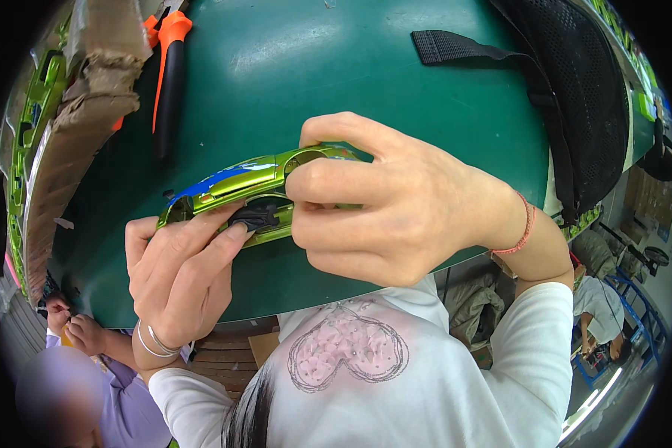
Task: The person assembles toy car bodies by inserting plastic window components into them by hand, trims parts with pliers, and passes small plastic pieces to a coworker.
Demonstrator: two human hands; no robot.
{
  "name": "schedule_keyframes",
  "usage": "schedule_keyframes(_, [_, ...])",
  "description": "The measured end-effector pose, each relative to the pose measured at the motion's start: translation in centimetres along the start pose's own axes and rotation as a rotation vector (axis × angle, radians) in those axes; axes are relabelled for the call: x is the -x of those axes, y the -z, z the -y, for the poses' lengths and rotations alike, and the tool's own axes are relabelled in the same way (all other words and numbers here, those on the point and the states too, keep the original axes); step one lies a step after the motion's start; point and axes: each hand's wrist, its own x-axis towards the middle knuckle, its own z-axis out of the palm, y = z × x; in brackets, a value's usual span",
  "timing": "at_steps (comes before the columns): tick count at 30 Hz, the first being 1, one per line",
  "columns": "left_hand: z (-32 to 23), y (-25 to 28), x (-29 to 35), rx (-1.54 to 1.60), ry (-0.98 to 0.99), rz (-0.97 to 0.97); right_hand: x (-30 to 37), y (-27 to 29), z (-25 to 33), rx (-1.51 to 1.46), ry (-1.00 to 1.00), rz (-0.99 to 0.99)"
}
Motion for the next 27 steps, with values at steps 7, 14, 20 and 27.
schedule_keyframes(7, [0.4, 0.0, 0.1, -0.011, -0.024, -0.019, 0.0, -0.1, -0.6, 0.022, 0.051, -0.009])
schedule_keyframes(14, [0.0, -0.2, -0.2, 0.032, -0.033, -0.183, -0.2, 0.3, -0.9, 0.02, 0.052, -0.004])
schedule_keyframes(20, [-0.4, 0.3, -0.4, 0.157, 0.154, -0.131, -0.5, 0.5, -1.0, 0.045, 0.035, -0.021])
schedule_keyframes(27, [0.2, 0.7, -1.4, 0.392, 0.403, -0.166, -1.0, 1.6, -1.0, -0.308, -0.29, -0.031])
